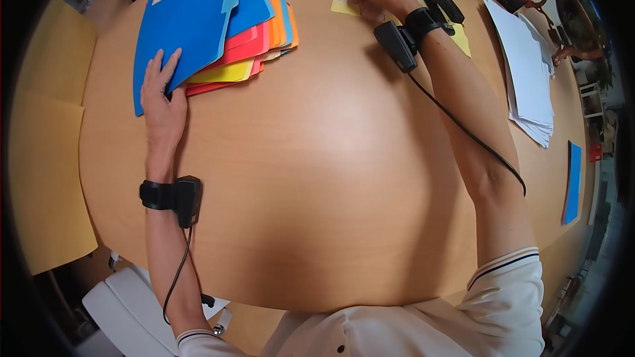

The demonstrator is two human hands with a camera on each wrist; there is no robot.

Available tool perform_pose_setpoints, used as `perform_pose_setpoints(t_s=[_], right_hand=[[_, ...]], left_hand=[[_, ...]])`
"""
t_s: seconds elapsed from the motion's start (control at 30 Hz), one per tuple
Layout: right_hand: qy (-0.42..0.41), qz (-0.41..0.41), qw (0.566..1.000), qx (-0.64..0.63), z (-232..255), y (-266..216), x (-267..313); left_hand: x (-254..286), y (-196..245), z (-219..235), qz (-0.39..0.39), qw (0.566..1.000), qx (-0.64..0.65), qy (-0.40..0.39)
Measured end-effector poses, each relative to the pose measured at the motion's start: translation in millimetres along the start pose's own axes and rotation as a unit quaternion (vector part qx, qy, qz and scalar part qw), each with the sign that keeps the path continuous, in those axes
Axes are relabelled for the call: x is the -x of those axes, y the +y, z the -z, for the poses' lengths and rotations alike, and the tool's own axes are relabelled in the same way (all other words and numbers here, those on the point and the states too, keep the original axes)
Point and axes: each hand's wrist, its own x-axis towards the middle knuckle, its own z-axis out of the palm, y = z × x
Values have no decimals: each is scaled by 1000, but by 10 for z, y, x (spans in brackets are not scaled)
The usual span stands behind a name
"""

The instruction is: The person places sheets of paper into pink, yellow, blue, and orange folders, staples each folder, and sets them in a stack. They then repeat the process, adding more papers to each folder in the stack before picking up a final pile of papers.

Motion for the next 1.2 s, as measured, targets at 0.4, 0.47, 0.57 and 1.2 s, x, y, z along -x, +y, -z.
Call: perform_pose_setpoints(t_s=[0.4,0.47,0.57,1.2], right_hand=[[-21,-21,1000,5,117,-170,87],[-57,-7,998,8,166,-185,122],[-77,-4,996,-47,92,-164,103],[178,-51,965,-184,104,-839,581]], left_hand=[[-28,52,47,4,1000,25,-13],[-28,35,37,-7,1000,25,-9],[-11,51,30,13,999,39,-9],[-288,104,726,110,933,337,-64]])
